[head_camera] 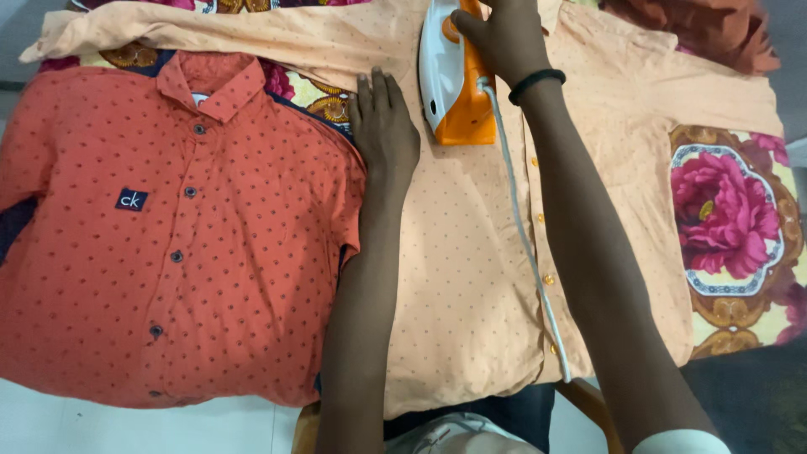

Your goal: The person irons a light peach long-sleeved shirt on a floral-patterned ironing board, smoothing the fabric and moving the iron across the front and sleeves. They then switch to an orange long-sleeved shirt, lay it flat, and begin ironing the front panel.

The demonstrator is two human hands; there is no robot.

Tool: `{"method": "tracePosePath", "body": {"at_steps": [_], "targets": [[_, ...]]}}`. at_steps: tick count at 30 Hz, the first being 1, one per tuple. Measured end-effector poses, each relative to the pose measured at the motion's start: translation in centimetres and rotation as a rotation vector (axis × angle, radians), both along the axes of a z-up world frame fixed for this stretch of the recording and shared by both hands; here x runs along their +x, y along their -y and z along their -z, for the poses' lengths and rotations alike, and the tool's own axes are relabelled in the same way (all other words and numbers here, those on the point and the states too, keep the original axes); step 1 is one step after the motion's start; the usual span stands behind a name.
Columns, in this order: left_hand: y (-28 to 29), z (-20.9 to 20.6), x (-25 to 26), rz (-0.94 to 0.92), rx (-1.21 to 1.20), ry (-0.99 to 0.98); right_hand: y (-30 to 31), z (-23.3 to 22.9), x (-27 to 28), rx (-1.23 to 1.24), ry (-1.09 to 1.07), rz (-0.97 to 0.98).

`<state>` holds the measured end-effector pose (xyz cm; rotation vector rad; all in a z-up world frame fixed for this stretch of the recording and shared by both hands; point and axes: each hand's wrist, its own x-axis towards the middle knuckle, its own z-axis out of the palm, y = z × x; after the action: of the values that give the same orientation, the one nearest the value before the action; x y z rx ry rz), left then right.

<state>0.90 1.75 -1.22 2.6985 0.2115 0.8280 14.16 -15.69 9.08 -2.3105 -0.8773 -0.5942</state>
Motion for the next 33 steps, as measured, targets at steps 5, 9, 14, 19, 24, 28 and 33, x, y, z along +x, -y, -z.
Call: {"method": "tracePosePath", "body": {"at_steps": [5, 9, 14, 19, 24, 28, 33], "targets": [[-0.4, 0.2, 1.2, -0.013, 0.034, -0.07, 0.3, -3.1, -7.1, -0.153, -0.129, 0.023], [-0.6, 0.9, 1.6, 0.001, 0.017, -0.06, 1.2, -6.1, -17.4, -0.225, -0.216, -0.019], [-0.9, 1.2, 1.5, 0.013, 0.027, -0.014, 2.3, -8.5, -30.6, -0.262, -0.506, 0.1], [-0.9, 1.5, 1.5, 0.023, 0.033, -0.005, 3.6, -10.6, -40.2, -0.189, -0.653, 0.145], [-1.2, 1.8, 1.7, 0.035, 0.055, 0.001, 3.9, -10.7, -43.7, -0.144, -0.699, 0.136], [-2.0, 0.2, 2.1, 0.079, 0.11, -0.028, 4.0, -9.8, -41.7, -0.139, -0.585, 0.118], [-4.2, -1.8, 1.0, 0.179, 0.102, -0.122, 2.7, -8.4, -35.0, -0.1, -0.445, 0.116]]}}
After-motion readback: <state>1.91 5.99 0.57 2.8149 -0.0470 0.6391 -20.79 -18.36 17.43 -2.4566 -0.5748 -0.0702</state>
